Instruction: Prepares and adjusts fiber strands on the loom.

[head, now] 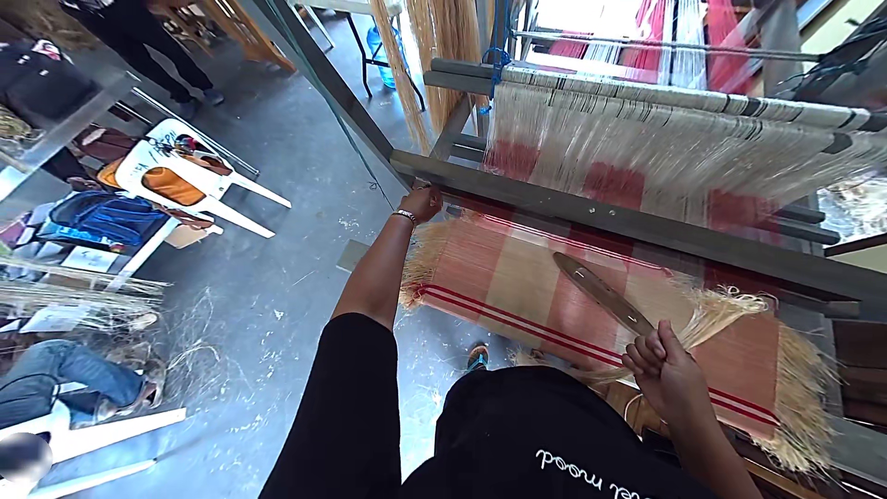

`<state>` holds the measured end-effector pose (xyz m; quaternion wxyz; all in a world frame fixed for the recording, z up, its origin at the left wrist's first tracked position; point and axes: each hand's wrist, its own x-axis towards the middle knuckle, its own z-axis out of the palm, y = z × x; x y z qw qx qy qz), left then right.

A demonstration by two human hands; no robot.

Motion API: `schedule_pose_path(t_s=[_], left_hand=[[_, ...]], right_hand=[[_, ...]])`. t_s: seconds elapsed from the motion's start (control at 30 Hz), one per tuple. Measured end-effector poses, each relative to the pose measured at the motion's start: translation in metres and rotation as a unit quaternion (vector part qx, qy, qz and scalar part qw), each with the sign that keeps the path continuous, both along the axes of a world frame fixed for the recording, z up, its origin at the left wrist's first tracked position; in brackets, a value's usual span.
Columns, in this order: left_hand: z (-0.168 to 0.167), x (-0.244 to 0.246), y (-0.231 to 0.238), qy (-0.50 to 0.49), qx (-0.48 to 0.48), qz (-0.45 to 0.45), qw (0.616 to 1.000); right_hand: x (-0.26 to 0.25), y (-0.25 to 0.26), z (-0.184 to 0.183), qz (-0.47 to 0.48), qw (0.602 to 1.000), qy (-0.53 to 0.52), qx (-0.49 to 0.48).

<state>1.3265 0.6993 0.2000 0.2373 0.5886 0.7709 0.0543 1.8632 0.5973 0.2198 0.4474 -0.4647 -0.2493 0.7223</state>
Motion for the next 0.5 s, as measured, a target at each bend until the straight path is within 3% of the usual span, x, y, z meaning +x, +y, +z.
schedule_pose_path(t_s=[0.2,0.37,0.5], left_hand=[[-0.015,0.008,-0.005,-0.167,0.062,0.087,0.98],[-0.022,0.032,-0.02,-0.331,0.128,0.202,0.913],[-0.046,0.043,-0.03,-0.363,0.164,0.248,0.883]], right_hand=[[-0.001,-0.005,0.012,-0.003,1.0,0.024,0.017],[-0.004,-0.009,0.018,-0.008,0.998,0.047,0.036],[-0.007,-0.012,0.022,0.017,0.998,0.052,0.043]])
